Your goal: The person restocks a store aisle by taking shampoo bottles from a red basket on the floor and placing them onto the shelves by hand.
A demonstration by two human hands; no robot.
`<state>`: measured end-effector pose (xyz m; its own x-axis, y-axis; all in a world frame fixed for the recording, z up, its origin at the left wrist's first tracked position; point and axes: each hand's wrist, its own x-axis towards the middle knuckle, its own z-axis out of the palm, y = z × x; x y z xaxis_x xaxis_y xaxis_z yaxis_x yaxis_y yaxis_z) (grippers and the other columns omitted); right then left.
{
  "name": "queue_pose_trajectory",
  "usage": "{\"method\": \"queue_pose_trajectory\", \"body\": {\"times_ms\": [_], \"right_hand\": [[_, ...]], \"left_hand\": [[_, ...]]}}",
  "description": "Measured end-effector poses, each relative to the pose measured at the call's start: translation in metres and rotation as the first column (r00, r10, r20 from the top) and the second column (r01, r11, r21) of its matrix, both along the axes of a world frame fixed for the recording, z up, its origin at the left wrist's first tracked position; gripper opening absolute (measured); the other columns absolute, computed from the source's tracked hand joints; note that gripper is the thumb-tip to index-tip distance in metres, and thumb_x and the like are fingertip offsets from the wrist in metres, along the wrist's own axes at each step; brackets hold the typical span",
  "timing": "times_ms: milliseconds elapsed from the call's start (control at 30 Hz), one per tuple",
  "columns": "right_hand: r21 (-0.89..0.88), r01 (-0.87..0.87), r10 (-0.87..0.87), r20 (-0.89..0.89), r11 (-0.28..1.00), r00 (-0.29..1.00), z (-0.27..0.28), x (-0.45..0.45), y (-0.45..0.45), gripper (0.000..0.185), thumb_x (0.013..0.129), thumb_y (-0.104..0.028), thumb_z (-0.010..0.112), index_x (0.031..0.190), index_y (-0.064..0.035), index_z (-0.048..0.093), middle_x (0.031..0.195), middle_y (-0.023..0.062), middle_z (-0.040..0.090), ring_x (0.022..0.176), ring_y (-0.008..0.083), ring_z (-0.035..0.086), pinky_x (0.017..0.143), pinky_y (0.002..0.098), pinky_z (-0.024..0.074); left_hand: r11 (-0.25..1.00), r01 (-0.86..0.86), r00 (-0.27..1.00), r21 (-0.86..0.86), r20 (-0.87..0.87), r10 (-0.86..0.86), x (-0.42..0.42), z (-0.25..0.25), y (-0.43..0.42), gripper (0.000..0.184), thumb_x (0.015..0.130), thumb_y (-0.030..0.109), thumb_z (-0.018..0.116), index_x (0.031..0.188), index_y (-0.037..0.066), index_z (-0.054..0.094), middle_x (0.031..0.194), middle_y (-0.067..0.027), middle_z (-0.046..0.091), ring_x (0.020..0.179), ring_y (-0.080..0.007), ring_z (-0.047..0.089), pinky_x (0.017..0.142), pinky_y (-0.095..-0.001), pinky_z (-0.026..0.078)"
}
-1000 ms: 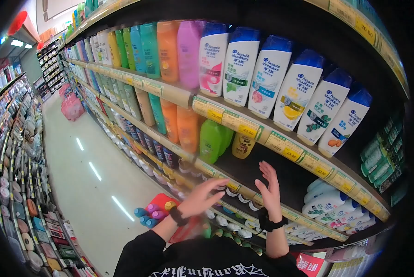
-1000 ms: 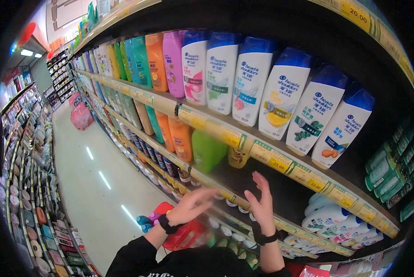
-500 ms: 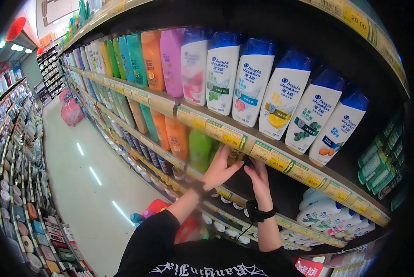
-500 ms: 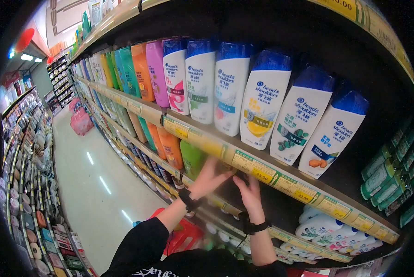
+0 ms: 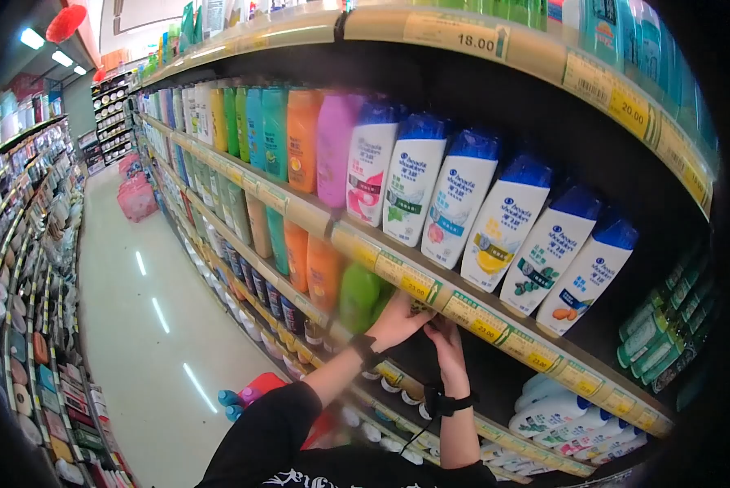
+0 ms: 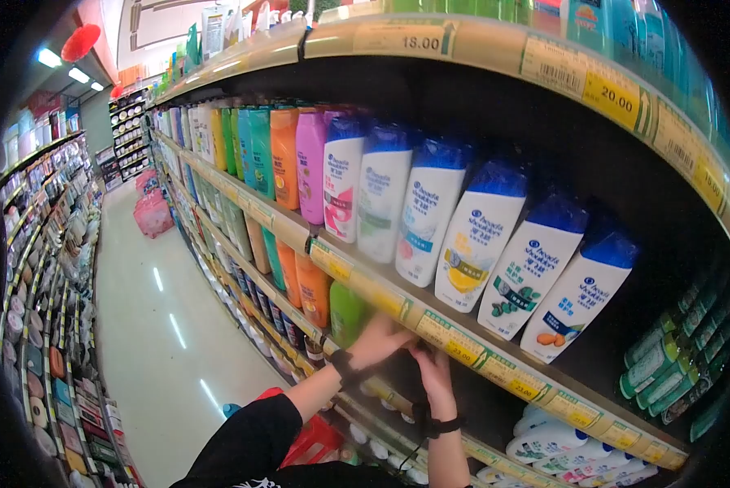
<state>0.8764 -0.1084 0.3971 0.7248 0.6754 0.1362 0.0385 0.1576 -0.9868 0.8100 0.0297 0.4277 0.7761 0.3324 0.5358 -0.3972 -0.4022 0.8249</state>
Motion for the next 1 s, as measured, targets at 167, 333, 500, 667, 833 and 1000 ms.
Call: {"method": "queue_pose_trajectory", "body": {"times_ms": [167, 333, 500, 667, 833, 1000], "right_hand": [[-0.040, -0.032, 0.034, 0.035, 0.999, 0.999, 0.007, -0.001, 0.002, 0.058, 0.083, -0.004, 0.054, 0.136, 0.0001, 0.032, 0.129, 0.0134, 0.047, 0.115, 0.0220, 0.048, 0.101, 0.0324, 0.0345], [-0.012, -0.012, 0.013, 0.086, 1.000, 0.996, 0.004, -0.003, 0.005, 0.056, 0.083, -0.003, 0.053, 0.135, 0.0003, 0.033, 0.124, 0.0118, 0.049, 0.109, 0.0198, 0.051, 0.094, 0.0304, 0.0399], [0.013, 0.028, -0.029, 0.097, 1.000, 0.995, -0.005, 0.004, 0.000, 0.056, 0.085, -0.004, 0.051, 0.136, -0.0001, 0.030, 0.125, 0.0108, 0.048, 0.104, 0.0167, 0.051, 0.085, 0.0272, 0.0424], [0.050, 0.065, -0.067, 0.045, 0.997, 0.997, 0.006, -0.008, -0.005, 0.048, 0.086, -0.006, 0.055, 0.129, 0.0033, 0.037, 0.115, 0.0129, 0.054, 0.099, 0.0179, 0.055, 0.085, 0.0284, 0.0442], [0.074, 0.071, -0.084, 0.191, 0.995, 0.978, -0.006, -0.011, -0.003, 0.054, 0.085, -0.006, 0.057, 0.132, 0.0013, 0.033, 0.113, 0.0120, 0.055, 0.097, 0.0173, 0.057, 0.083, 0.0287, 0.0453], [0.025, 0.086, -0.090, 0.271, 0.996, 0.958, -0.011, -0.012, -0.010, 0.058, 0.083, -0.005, 0.060, 0.133, 0.0006, 0.031, 0.112, 0.0121, 0.056, 0.096, 0.0182, 0.059, 0.081, 0.0288, 0.0472]], "left_hand": [[0.981, 0.101, 0.994, -0.166, -0.018, -0.106, -0.008, 0.021, -0.003, 0.056, 0.079, 0.011, 0.065, 0.127, -0.002, 0.039, 0.125, -0.0187, 0.046, 0.120, -0.0303, 0.042, 0.101, -0.0380, 0.032], [0.999, 0.019, 1.000, 0.030, -0.020, -0.018, -0.002, 0.010, 0.005, 0.057, 0.080, 0.017, 0.066, 0.127, -0.003, 0.040, 0.124, -0.0176, 0.050, 0.118, -0.0281, 0.045, 0.101, -0.0368, 0.032], [0.995, -0.029, 0.998, 0.099, -0.046, 0.034, 0.001, -0.001, 0.003, 0.069, 0.076, 0.024, 0.068, 0.131, 0.000, 0.036, 0.135, -0.0253, 0.033, 0.126, -0.0412, 0.030, 0.107, -0.0431, 0.024], [0.937, -0.129, 0.987, 0.324, -0.053, 0.154, -0.003, -0.014, -0.002, 0.065, 0.080, 0.024, 0.065, 0.131, -0.003, 0.035, 0.131, -0.0230, 0.040, 0.124, -0.0347, 0.037, 0.105, -0.0395, 0.026], [0.993, 0.026, 0.988, 0.116, -0.155, -0.008, -0.013, -0.012, -0.009, 0.066, 0.081, 0.026, 0.065, 0.133, -0.001, 0.033, 0.127, -0.0262, 0.043, 0.119, -0.0385, 0.041, 0.101, -0.0406, 0.033], [0.988, 0.055, 0.987, 0.147, -0.157, -0.031, -0.021, -0.011, -0.013, 0.067, 0.079, 0.027, 0.066, 0.133, 0.001, 0.035, 0.120, -0.0265, 0.046, 0.114, -0.0404, 0.044, 0.097, -0.0410, 0.038]]}}
